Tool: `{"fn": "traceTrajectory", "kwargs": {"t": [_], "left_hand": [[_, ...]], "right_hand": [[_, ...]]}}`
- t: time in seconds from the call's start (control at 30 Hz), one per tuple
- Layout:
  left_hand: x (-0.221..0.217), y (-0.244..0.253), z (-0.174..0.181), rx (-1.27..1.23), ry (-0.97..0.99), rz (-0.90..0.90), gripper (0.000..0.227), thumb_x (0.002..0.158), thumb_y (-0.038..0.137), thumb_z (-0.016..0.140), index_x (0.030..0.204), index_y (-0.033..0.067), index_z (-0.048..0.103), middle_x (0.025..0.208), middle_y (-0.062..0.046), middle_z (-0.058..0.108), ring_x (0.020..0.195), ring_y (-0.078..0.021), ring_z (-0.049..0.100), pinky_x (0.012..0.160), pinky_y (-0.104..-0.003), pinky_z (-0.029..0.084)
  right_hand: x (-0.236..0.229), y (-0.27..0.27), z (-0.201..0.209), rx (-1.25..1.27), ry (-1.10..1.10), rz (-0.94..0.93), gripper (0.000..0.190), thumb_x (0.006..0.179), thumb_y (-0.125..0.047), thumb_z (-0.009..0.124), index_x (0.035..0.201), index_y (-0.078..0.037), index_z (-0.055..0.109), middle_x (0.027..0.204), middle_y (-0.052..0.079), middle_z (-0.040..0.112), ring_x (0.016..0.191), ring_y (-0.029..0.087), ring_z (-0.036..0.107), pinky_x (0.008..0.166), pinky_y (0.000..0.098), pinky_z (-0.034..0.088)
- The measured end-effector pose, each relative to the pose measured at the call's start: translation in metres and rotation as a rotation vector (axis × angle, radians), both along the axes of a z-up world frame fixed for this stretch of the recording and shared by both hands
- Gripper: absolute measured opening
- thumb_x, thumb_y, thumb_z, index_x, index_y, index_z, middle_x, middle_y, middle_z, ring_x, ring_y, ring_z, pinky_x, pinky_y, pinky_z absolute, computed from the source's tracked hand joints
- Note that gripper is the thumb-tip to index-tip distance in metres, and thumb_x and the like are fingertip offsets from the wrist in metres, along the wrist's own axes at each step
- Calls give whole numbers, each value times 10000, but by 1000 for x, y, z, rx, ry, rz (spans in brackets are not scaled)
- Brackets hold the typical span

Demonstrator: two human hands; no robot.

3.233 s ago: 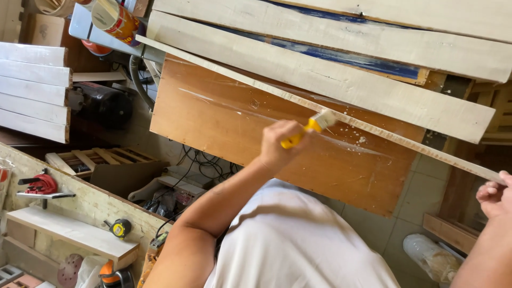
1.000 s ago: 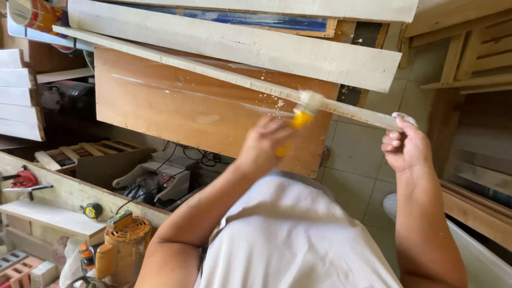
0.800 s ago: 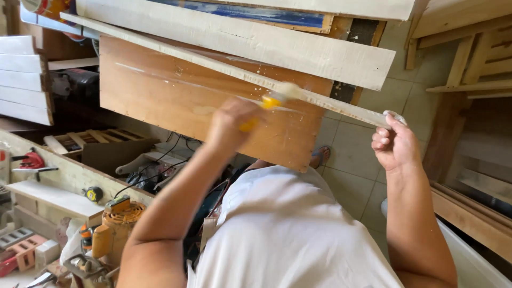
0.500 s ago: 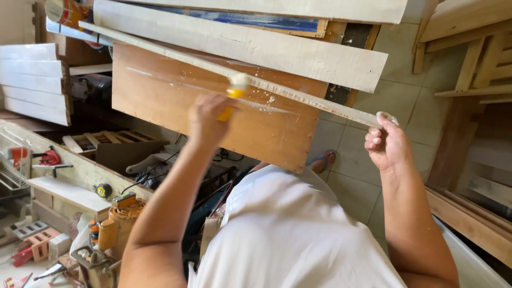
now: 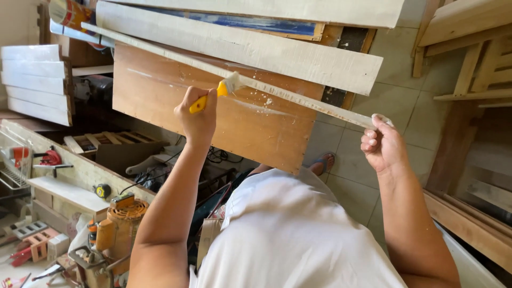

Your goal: Painting the edges of several wooden planks with white paint using a brush

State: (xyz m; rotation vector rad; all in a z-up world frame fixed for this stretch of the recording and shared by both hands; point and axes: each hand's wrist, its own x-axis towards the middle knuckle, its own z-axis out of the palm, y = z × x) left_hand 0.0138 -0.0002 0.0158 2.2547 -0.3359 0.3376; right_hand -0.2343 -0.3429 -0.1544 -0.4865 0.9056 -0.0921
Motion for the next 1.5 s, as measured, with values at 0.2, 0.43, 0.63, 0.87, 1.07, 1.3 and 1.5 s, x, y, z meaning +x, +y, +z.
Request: {"fn": "traceTrajectory", "kwargs": {"t": [0.2, 0.43, 0.63, 0.87, 1.07, 1.3, 1.5], "left_hand": [[-26, -51, -17, -71, 167, -70, 135, 842, 127, 842, 779, 196, 744, 623, -28, 648, 616, -130, 536, 603, -315, 456], [-19, -51, 2, -45, 61, 14, 173, 834, 83, 840, 776, 163, 698, 574, -60, 575, 578, -139, 510, 544, -310, 409], [15, -28, -22, 43, -5, -68, 146, 838, 145, 829, 798, 239, 724, 630, -79, 667, 590, -259, 616, 606, -359, 494], [-57, -76, -29, 90, -202, -494, 197, 788, 29, 760, 824, 195, 660, 738, -37, 684, 710, -324, 686, 686, -417, 560], [-42, -59, -38, -31, 35, -476, 184, 820, 54, 761, 826, 223, 689, 741, -28, 702, 703, -296, 710, 685, -365, 563], [-20, -40, 16, 41, -39, -366, 234, 830, 49, 767, 861, 281, 767, 781, 2, 738, 755, -284, 723, 751, -353, 577], [-37, -85, 0, -19, 88, -876, 132, 827, -15, 781, 910, 86, 769, 842, -145, 765, 807, -423, 735, 778, -488, 586]], "right_hand": [[1, -2, 7, -12, 10, 29, 143, 1076, -307, 645, 1039, -275, 511, 668, -73, 406, 500, 24, 467, 451, 150, 403], [0, 3, 2, -23, 5, 6, 140, 1078, -291, 656, 1055, -270, 519, 662, -55, 407, 496, 42, 466, 440, 172, 410], [1, 2, 4, -26, 3, -11, 143, 1078, -291, 647, 1068, -269, 506, 668, -62, 397, 504, 36, 455, 452, 163, 405], [0, 1, 0, -49, 0, 5, 145, 1083, -309, 638, 1090, -280, 496, 685, -76, 397, 522, 17, 461, 459, 155, 411], [1, 1, 5, -36, 5, 2, 180, 1078, -297, 650, 1093, -269, 472, 682, -79, 403, 519, 12, 464, 462, 153, 408], [2, 2, 0, -17, -20, -24, 167, 1069, -294, 659, 1101, -266, 498, 672, -72, 416, 519, 17, 481, 462, 154, 408], [3, 2, -3, -21, -2, -37, 185, 1065, -287, 672, 1101, -256, 494, 675, -77, 417, 518, 21, 479, 458, 160, 414]]}}
